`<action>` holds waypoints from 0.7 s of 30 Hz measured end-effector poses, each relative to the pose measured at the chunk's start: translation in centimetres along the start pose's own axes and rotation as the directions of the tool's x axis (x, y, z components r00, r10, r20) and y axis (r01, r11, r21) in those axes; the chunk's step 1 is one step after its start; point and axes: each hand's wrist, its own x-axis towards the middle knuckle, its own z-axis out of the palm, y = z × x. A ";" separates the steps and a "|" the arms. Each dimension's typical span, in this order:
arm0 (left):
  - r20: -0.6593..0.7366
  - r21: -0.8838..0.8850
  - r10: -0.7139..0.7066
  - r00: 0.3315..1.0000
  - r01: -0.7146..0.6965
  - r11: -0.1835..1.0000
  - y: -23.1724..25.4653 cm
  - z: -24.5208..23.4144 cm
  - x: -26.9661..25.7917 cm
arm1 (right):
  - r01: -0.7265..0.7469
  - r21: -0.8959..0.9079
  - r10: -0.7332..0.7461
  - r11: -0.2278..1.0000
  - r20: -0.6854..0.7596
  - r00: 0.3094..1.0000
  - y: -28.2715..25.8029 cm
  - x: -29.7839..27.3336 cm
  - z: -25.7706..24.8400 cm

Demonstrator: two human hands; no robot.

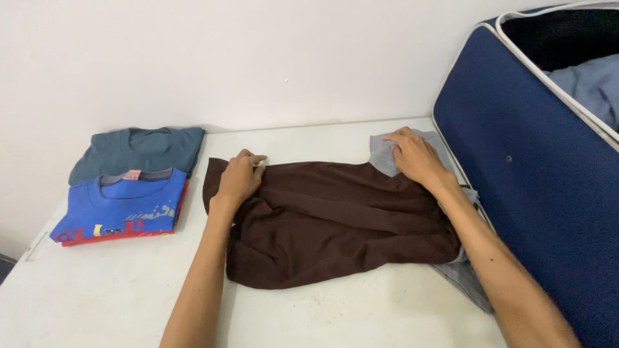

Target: The person folds a brown t-shirt and a gray t-shirt on a white table. They smooth the shirts, fold the sleeves inward, and then fold the shirts in half. A blue suitcase is visible to the right.

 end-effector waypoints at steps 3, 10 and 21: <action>0.135 0.066 -0.023 0.991 0.014 0.998 0.3 -1.0 0.7 | 0.015 -0.156 -0.017 0.988 -0.011 1.000 2.3 1.9 1.7; 0.203 0.260 0.043 0.978 -0.096 0.961 -1.5 -2.6 3.0 | -0.291 -0.231 0.316 0.928 0.078 0.946 2.8 4.1 -0.5; -0.068 -0.015 -0.085 0.994 0.084 0.996 -4.3 -5.8 4.5 | -0.173 0.162 0.227 0.972 -0.426 0.876 -0.6 6.6 -3.2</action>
